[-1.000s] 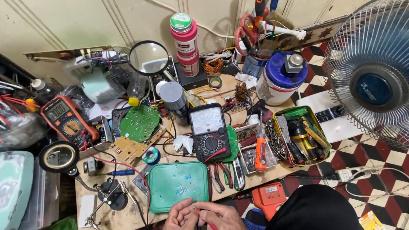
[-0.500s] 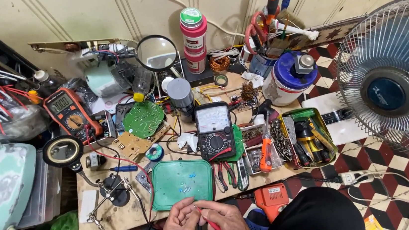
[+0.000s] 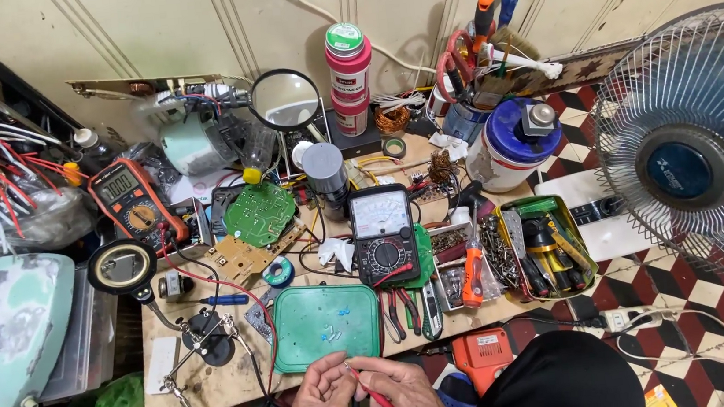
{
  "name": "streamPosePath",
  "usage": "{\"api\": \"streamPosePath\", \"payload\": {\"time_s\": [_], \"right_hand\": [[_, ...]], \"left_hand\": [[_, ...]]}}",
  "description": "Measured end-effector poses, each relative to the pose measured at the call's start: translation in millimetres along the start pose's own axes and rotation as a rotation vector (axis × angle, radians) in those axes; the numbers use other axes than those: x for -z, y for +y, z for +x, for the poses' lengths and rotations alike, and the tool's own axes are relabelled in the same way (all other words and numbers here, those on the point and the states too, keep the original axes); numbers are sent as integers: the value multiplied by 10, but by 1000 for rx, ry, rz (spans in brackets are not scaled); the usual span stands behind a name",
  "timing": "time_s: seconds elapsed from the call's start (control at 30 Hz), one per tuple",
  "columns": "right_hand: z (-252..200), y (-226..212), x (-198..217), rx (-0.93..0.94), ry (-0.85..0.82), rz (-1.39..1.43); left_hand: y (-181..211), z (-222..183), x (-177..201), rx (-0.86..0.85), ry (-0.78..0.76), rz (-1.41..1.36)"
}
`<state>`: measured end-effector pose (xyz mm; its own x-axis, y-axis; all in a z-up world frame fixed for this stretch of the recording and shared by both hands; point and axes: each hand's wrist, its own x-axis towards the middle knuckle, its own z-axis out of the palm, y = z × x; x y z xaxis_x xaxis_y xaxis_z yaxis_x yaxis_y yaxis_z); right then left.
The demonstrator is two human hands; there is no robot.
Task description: Troubleshooting a green circuit board using a digital multimeter and inspecting small components on a cluttered floor-level workspace.
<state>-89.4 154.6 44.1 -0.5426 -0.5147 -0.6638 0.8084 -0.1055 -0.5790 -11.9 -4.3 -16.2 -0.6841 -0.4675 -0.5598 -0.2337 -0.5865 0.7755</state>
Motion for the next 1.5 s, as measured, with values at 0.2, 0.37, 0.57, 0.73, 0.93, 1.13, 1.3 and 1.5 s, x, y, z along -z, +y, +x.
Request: {"api": "streamPosePath", "payload": {"time_s": [0.2,0.37,0.57,0.73,0.93,1.13,1.3,1.5], "right_hand": [[-3,-6,0,-17,6,28],[3,2,-2,-13,7,44],[-23,-19,-22,8,14,48],[-125,-144,-132,16,11,31],[-210,-237,-224,7,-18,18],[-228,-244,-279,33,-43,13],[-238,-251,-300,30,-41,-2],[-211,-217,-279,44,-30,33]], "left_hand": [[2,-6,-11,-17,-4,-6],[-15,2,-6,-29,4,-7],[-36,11,4,-41,-4,2],[-146,68,60,-59,-17,-16],[-70,3,20,-56,-15,9],[-16,-38,27,-64,-18,18],[55,-86,-23,-46,-8,-6],[-19,-40,12,-60,-16,-16]]}}
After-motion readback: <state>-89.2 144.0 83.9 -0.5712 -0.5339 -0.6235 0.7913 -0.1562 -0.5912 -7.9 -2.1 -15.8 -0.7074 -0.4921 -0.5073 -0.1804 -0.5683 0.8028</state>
